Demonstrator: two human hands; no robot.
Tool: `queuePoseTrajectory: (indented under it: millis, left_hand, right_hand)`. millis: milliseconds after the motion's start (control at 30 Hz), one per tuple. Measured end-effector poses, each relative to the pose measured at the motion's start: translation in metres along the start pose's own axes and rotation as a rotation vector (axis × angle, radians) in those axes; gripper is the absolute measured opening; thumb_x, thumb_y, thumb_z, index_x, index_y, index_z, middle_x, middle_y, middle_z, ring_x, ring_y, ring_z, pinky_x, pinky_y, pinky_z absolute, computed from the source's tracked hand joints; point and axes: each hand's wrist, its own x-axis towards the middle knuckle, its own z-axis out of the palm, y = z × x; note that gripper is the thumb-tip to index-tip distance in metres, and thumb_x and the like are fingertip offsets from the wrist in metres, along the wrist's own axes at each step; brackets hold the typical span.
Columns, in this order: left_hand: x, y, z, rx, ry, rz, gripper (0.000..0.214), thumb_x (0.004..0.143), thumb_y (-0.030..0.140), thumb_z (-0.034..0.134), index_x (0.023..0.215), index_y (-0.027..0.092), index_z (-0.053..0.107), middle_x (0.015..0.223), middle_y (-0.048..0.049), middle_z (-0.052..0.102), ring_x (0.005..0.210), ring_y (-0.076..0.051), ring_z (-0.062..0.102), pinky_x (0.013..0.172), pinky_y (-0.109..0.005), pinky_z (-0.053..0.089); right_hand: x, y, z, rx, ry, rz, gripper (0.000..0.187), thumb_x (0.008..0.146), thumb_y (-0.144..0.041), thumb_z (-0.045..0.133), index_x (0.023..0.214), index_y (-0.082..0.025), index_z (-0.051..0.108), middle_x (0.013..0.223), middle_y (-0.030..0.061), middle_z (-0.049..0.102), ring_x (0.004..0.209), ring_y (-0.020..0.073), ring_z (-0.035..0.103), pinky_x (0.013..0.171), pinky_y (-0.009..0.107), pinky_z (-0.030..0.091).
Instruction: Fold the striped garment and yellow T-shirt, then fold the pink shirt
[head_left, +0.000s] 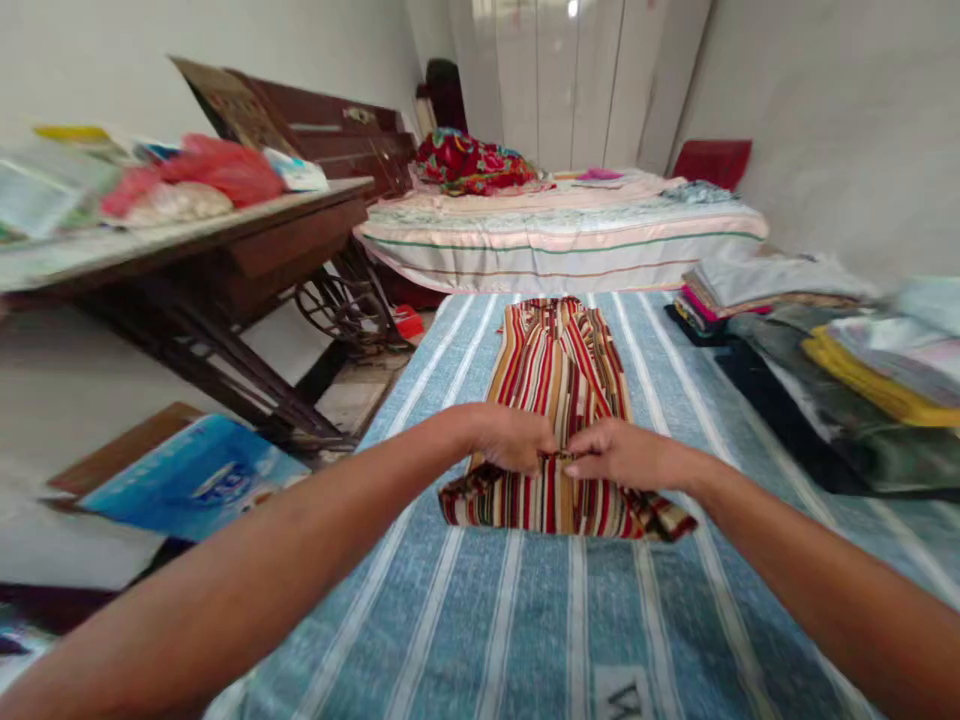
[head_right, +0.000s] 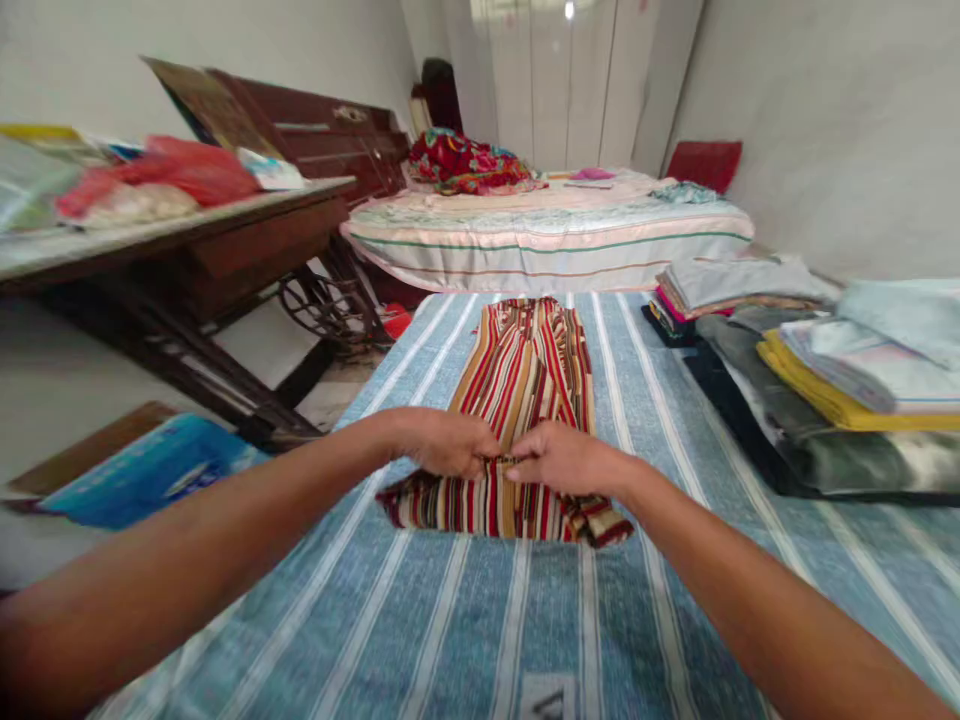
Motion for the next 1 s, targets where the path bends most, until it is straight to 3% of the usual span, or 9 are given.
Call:
queuePoseTrajectory:
  millis: [100, 200, 333, 467, 767, 867, 1000]
  left_hand:
    - [0.031, -0.022, -0.027, 0.032, 0.027, -0.098, 0.009, 0.068, 0.011, 0.057, 0.069, 0.016, 0.064, 0.052, 0.0040, 0.050, 0.055, -0.013, 0.044, 0.054, -0.023, 0.033]
    - [0.055, -0.041, -0.036, 0.020, 0.058, -0.135, 0.009, 0.067, 0.010, 0.058, 0.061, 0.016, 0.061, 0.047, 0.0047, 0.045, 0.053, -0.012, 0.042, 0.055, -0.023, 0.033]
    - [0.069, -0.060, -0.024, -0.044, 0.085, -0.127, 0.014, 0.069, 0.012, 0.058, 0.055, 0.017, 0.055, 0.044, 0.0065, 0.039, 0.050, -0.011, 0.039, 0.051, -0.023, 0.030]
    - [0.071, -0.074, -0.011, -0.110, 0.129, -0.130, 0.018, 0.071, 0.017, 0.057, 0.054, 0.017, 0.051, 0.044, 0.0075, 0.037, 0.048, -0.010, 0.036, 0.047, -0.022, 0.027]
    - [0.062, -0.081, -0.003, -0.135, 0.257, -0.228, 0.022, 0.069, 0.032, 0.063, 0.053, 0.018, 0.055, 0.043, 0.0060, 0.039, 0.048, -0.011, 0.037, 0.050, -0.024, 0.025]
    - [0.057, -0.089, 0.001, -0.179, 0.277, -0.257, 0.032, 0.066, 0.041, 0.065, 0.048, 0.018, 0.053, 0.042, 0.0051, 0.038, 0.050, -0.012, 0.039, 0.052, -0.025, 0.026]
    - [0.046, -0.106, 0.011, -0.288, 0.308, -0.283, 0.030, 0.064, 0.040, 0.065, 0.048, 0.018, 0.053, 0.044, 0.0052, 0.042, 0.051, -0.012, 0.041, 0.053, -0.024, 0.027]
  right_hand:
    - [0.037, 0.025, -0.039, -0.023, -0.015, 0.067, 0.031, 0.074, -0.046, 0.053, 0.060, -0.018, 0.050, 0.058, -0.0056, 0.033, 0.055, 0.0091, 0.029, 0.055, 0.025, 0.026]
    - [0.063, 0.050, -0.058, -0.070, -0.039, 0.124, 0.033, 0.070, -0.049, 0.054, 0.058, -0.018, 0.050, 0.056, -0.0055, 0.032, 0.055, 0.0095, 0.028, 0.054, 0.026, 0.025]
    - [0.076, 0.070, -0.058, -0.093, -0.081, 0.129, 0.034, 0.068, -0.049, 0.054, 0.054, -0.019, 0.048, 0.054, -0.0057, 0.030, 0.054, 0.0094, 0.027, 0.053, 0.026, 0.023]
    - [0.077, 0.073, -0.057, -0.139, -0.079, 0.122, 0.036, 0.070, -0.050, 0.052, 0.054, -0.019, 0.045, 0.053, -0.0064, 0.026, 0.053, 0.0087, 0.026, 0.052, 0.025, 0.021]
    - [0.081, 0.073, -0.054, -0.199, -0.029, 0.093, 0.030, 0.072, -0.040, 0.052, 0.052, -0.019, 0.041, 0.050, -0.0072, 0.029, 0.051, 0.0087, 0.028, 0.051, 0.025, 0.021]
    - [0.080, 0.074, -0.051, -0.206, -0.012, 0.088, 0.030, 0.073, -0.040, 0.051, 0.053, -0.019, 0.043, 0.051, -0.0071, 0.031, 0.051, 0.0087, 0.029, 0.052, 0.025, 0.022]
    - [0.080, 0.074, -0.051, -0.218, -0.001, 0.089, 0.031, 0.073, -0.041, 0.051, 0.053, -0.019, 0.043, 0.051, -0.0072, 0.031, 0.051, 0.0084, 0.029, 0.052, 0.025, 0.022]
